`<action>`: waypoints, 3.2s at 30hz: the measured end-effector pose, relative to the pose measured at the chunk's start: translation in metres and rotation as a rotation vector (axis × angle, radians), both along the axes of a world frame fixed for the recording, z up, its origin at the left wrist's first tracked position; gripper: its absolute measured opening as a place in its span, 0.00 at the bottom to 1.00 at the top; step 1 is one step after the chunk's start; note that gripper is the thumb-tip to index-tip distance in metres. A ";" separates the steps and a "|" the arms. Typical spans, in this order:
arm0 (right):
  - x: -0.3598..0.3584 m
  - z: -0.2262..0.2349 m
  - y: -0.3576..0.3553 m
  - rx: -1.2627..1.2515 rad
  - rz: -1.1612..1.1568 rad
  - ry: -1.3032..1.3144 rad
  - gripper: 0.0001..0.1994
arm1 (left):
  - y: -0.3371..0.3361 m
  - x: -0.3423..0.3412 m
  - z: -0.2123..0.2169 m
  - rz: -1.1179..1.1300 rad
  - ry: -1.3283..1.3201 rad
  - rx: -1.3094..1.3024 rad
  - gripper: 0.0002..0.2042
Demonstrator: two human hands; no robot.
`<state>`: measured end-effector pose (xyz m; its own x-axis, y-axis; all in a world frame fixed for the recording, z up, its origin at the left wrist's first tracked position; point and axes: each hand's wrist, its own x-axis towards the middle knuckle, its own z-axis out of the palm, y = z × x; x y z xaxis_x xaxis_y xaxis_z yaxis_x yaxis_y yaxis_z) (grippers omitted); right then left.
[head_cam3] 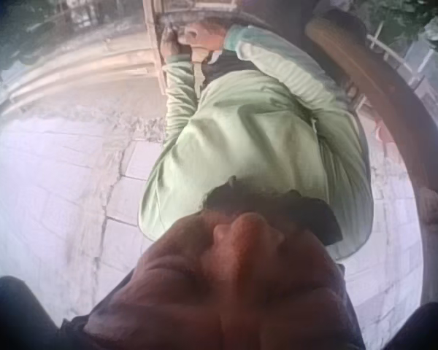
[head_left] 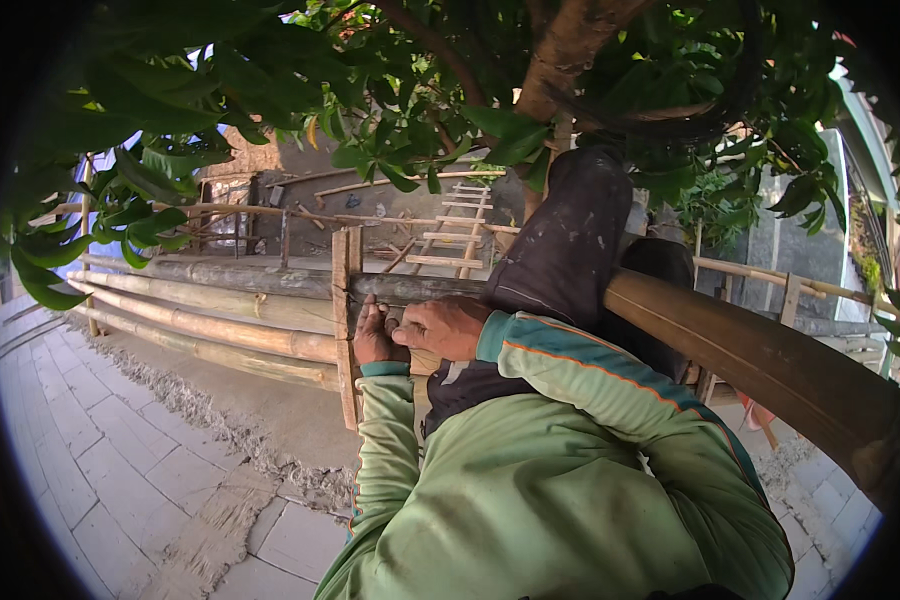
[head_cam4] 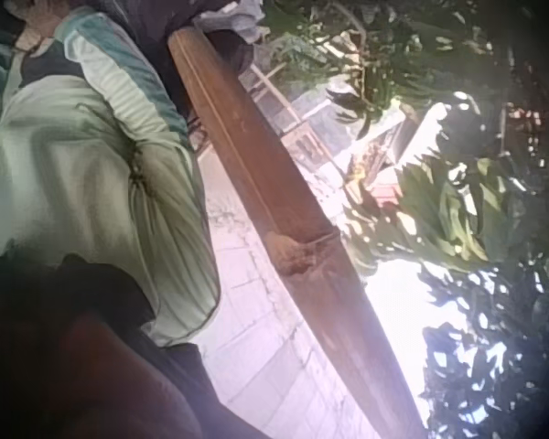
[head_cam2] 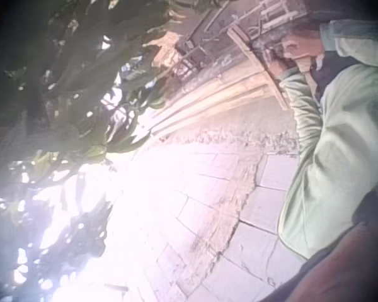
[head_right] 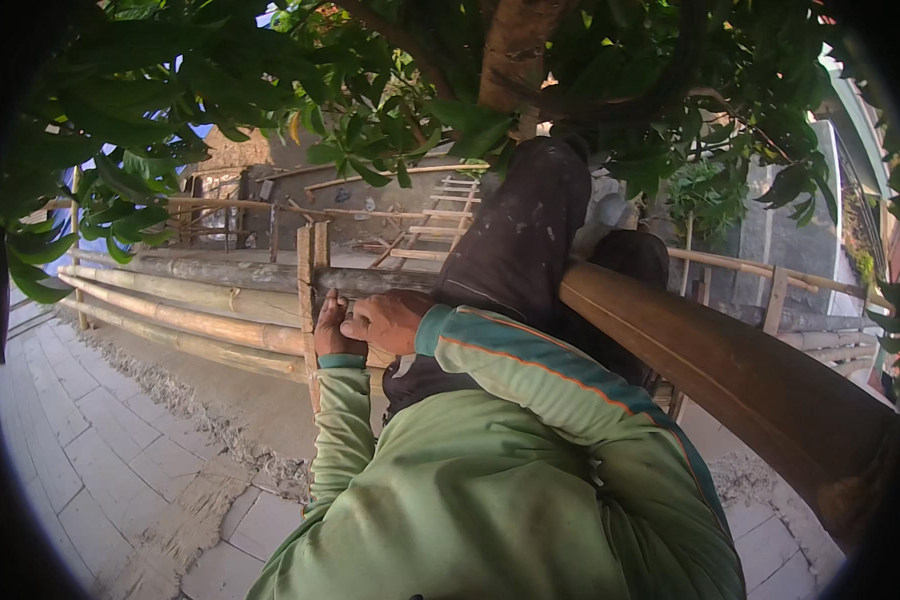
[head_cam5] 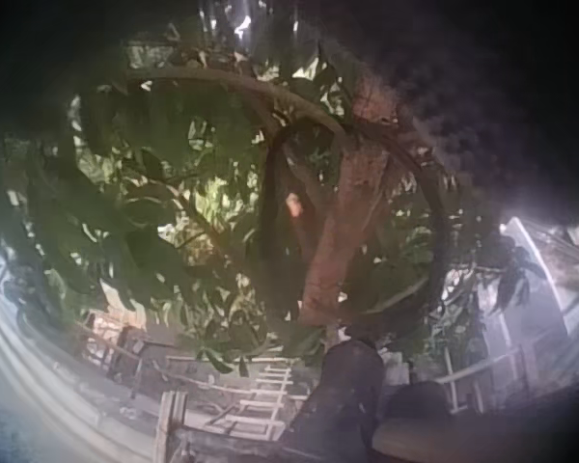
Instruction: The person secures bamboo poles to a wooden frame on a rooftop using wire and a hammer. They wrap wire around the joints, twist it tight, and hammer nails to fasten the structure.
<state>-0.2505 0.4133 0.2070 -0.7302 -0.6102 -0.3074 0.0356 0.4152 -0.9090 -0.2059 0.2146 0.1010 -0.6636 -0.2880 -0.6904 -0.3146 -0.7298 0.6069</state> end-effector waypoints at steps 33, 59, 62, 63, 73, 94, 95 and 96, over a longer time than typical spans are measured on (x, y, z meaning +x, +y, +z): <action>0.310 0.106 0.267 0.681 -0.884 -0.081 0.10 | 0.010 0.020 0.048 0.004 -0.084 -0.126 0.16; -0.084 -0.041 -0.059 0.860 0.420 0.047 0.16 | 0.041 0.002 0.020 0.138 -0.025 -0.054 0.24; -0.085 -0.052 -0.058 0.834 0.439 0.014 0.16 | 0.042 0.003 0.013 0.119 -0.040 -0.117 0.24; -0.083 -0.060 -0.057 0.824 0.445 0.017 0.15 | 0.042 0.005 0.012 0.107 -0.037 -0.122 0.24; -0.085 -0.069 -0.046 0.704 0.488 0.125 0.21 | 0.039 0.008 0.014 0.092 -0.005 -0.104 0.23; -0.053 -0.071 -0.038 0.687 0.287 0.003 0.33 | 0.039 0.017 -0.015 0.085 0.073 -0.253 0.23; -0.054 -0.074 -0.039 0.702 0.291 0.011 0.33 | 0.039 0.016 -0.013 0.093 0.083 -0.250 0.23; -0.056 -0.079 -0.038 0.717 0.294 0.019 0.33 | 0.038 0.016 -0.011 0.070 0.073 -0.253 0.24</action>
